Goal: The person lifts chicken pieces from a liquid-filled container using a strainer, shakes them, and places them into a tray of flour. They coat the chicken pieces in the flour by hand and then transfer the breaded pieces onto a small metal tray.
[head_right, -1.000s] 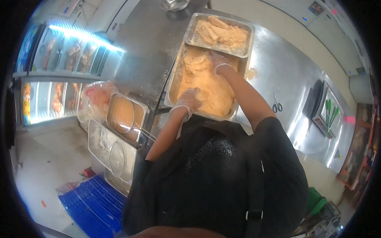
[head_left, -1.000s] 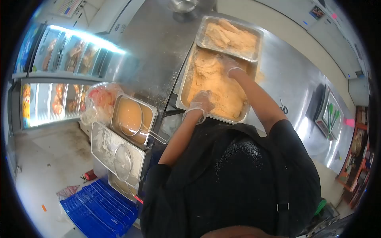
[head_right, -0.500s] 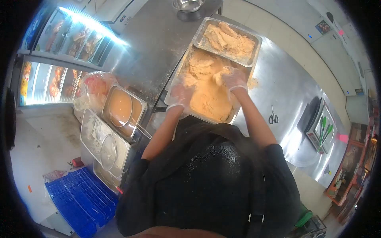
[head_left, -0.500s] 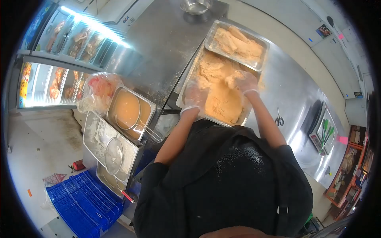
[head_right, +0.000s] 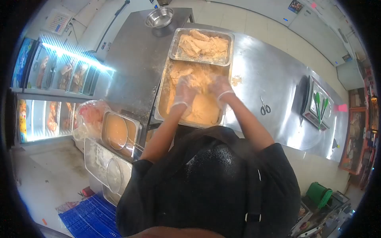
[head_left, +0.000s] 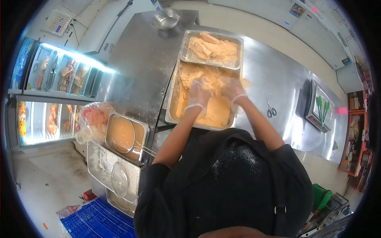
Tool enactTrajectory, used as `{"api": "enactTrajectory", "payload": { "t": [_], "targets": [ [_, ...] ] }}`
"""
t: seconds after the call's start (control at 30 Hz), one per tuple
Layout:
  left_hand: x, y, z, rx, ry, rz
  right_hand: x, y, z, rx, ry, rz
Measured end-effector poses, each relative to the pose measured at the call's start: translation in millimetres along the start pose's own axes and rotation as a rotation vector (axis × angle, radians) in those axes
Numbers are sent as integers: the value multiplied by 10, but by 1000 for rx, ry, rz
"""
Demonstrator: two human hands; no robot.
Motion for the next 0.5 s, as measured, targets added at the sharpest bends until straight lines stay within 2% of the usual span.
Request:
{"api": "enactTrajectory", "payload": {
  "t": [0.03, 0.1, 0.13, 0.17, 0.23, 0.27, 0.3, 0.33, 0.4, 0.47, 0.5],
  "targets": [
    [52, -144, -80, 65, 231, 24, 122, -64, 92, -118, -199, -20],
    [346, -352, 19, 83, 443, 126, 373, -203, 239, -441, -637, -64],
    [588, -463, 197, 30, 424, 204, 625, -342, 194, -396, -483, -13],
    [535, -674, 121, 43, 479, 167, 800, -503, 181, -347, -328, 37],
    [363, -1143, -146, 59, 533, 130, 630, -932, 673, -380, -263, 80],
    [324, -1347, -239, -43, 419, 185, 554, -1070, 767, -381, -263, 81],
    [396, -1391, -179, -144, 306, 238, 571, -1198, 717, -250, -63, 103],
    [407, -1421, -219, -143, 307, 235, 559, -1240, 675, -118, 138, 122],
    [162, -1440, -348, 13, -425, -216, 525, -1188, 678, -137, 220, 130],
    [227, -1388, -431, -58, -457, -221, 497, -1127, 674, -154, 297, 132],
    [248, -1338, -410, -129, -485, -220, 617, -1024, 626, -149, 294, 266]
  ]
}}
Point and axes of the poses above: each hand's wrist, its own y-axis away from the middle knuckle, its own x-axis out of the back of the hand, z = x × y, the point moved 9 cm from there along -y, towards the middle knuckle, and after that the axes turned 5 degrees about z, right-handed, at the moved point
